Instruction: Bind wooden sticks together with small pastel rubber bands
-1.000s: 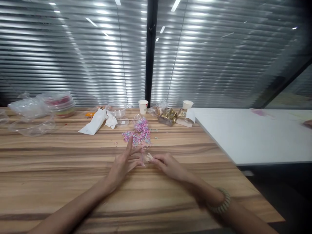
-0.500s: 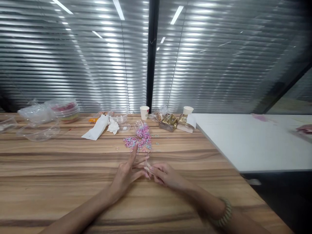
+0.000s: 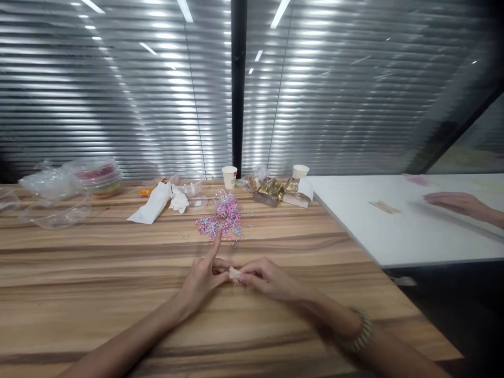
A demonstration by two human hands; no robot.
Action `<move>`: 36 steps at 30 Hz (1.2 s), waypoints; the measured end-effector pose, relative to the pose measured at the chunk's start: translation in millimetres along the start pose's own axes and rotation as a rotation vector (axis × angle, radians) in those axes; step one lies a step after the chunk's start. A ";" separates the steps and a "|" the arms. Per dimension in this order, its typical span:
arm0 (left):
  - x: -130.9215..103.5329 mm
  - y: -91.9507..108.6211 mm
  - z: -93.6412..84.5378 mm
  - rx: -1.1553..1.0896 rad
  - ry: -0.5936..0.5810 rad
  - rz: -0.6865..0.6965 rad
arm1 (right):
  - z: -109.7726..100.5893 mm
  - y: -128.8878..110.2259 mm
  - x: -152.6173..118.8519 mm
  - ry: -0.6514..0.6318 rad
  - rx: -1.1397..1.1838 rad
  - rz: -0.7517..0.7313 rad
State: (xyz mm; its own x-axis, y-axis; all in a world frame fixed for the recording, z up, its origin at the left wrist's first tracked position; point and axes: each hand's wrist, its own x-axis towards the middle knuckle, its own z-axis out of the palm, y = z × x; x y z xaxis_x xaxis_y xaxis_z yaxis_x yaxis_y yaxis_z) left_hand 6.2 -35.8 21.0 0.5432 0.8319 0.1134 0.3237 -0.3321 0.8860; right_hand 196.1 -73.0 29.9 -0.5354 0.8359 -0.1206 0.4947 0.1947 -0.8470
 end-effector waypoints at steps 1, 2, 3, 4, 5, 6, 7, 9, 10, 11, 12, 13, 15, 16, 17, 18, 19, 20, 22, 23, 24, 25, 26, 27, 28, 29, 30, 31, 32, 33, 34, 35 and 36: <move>0.7 2.0 -0.2 0.036 0.008 0.006 | 1.2 1.1 1.7 0.063 0.006 0.015; 1.4 3.7 -0.4 0.080 0.019 0.020 | 2.5 2.5 4.2 0.129 0.026 0.033; 2.0 5.2 -0.8 0.128 0.027 0.042 | 3.9 4.2 7.6 0.194 0.060 0.047; 2.4 6.4 -1.1 0.172 0.033 0.070 | 5.2 6.2 11.6 0.248 0.105 0.060; 2.3 7.3 -1.2 0.208 0.035 0.103 | 6.5 8.3 15.6 0.293 0.159 0.072; 1.7 7.9 -1.1 0.235 0.035 0.140 | 7.9 10.3 19.4 0.326 0.216 0.091; 0.6 8.3 -0.7 0.252 0.033 0.182 | 9.4 12.0 22.5 0.348 0.274 0.116; -2.8 9.1 1.0 0.252 0.012 0.272 | 12.8 14.1 26.0 0.365 0.385 0.169; -4.8 9.7 2.0 0.247 0.006 0.323 | 14.4 14.2 26.4 0.364 0.432 0.188; -6.8 10.6 3.0 0.245 0.003 0.383 | 15.9 13.7 26.1 0.357 0.473 0.196; -8.4 11.6 3.9 0.248 0.008 0.445 | 17.1 12.8 25.6 0.345 0.507 0.199; -9.8 12.7 4.6 0.255 0.020 0.502 | 17.9 11.7 24.9 0.334 0.533 0.198; -11.6 14.7 5.2 0.257 0.053 0.573 | 18.4 9.4 23.9 0.336 0.556 0.199; -12.0 15.4 5.3 0.247 0.064 0.576 | 18.2 8.7 23.8 0.349 0.558 0.200; -12.1 15.7 5.3 0.230 0.068 0.554 | 17.8 8.4 24.0 0.370 0.556 0.197; -12.0 15.7 5.3 0.203 0.070 0.509 | 17.4 8.5 24.4 0.389 0.552 0.187; -11.7 15.2 5.5 0.158 0.068 0.451 | 17.3 8.8 24.7 0.408 0.546 0.174; -11.0 14.5 5.9 0.084 0.060 0.383 | 17.4 9.3 24.8 0.426 0.536 0.161; -8.8 12.7 7.4 -0.134 0.016 0.232 | 19.0 9.6 23.2 0.466 0.495 0.147; -7.1 11.7 8.4 -0.257 -0.010 0.168 | 20.3 9.1 21.5 0.491 0.461 0.145; -5.0 10.8 9.4 -0.369 -0.038 0.113 | 21.6 8.1 19.3 0.518 0.416 0.144; -2.7 10.0 10.2 -0.459 -0.067 0.069 | 22.7 6.8 16.8 0.541 0.362 0.140; -0.3 9.3 10.8 -0.524 -0.093 0.031 | 23.6 5.3 14.3 0.551 0.298 0.131; 2.0 8.8 11.0 -0.571 -0.111 0.001 | 24.0 4.0 12.0 0.547 0.229 0.113; 4.0 8.4 10.9 -0.606 -0.117 -0.024 | 24.0 3.3 10.1 0.529 0.157 0.085; 5.5 8.3 10.4 -0.632 -0.115 -0.046 | 23.6 3.6 8.9 0.498 0.082 0.044; 6.6 8.2 9.5 -0.649 -0.102 -0.063 | 22.9 5.1 8.4 0.456 0.005 -0.007; 7.4 8.0 8.4 -0.656 -0.083 -0.073 | 22.0 8.1 8.8 0.418 -0.076 -0.070; 7.8 7.6 7.3 -0.655 -0.065 -0.078 | 20.9 12.4 10.0 0.386 -0.160 -0.137; 8.0 6.8 6.3 -0.644 -0.055 -0.081 | 19.8 17.8 11.7 0.364 -0.245 -0.200; 8.1 5.6 5.7 -0.626 -0.053 -0.086 | 18.9 23.8 13.7 0.355 -0.326 -0.251; 8.2 4.1 5.5 -0.603 -0.054 -0.091 | 18.2 29.9 15.6 0.354 -0.395 -0.277; 8.2 2.2 5.8 -0.579 -0.056 -0.096 | 17.8 35.5 17.1 0.354 -0.451 -0.285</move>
State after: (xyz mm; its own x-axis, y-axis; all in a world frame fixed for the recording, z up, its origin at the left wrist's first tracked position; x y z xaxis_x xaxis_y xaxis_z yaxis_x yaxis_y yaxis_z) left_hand 15.9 -32.2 21.2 0.5775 0.8163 0.0106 -0.0935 0.0533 0.9942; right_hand 192.3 -60.9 -11.5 -0.4682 0.8232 0.3212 0.6467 0.5669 -0.5103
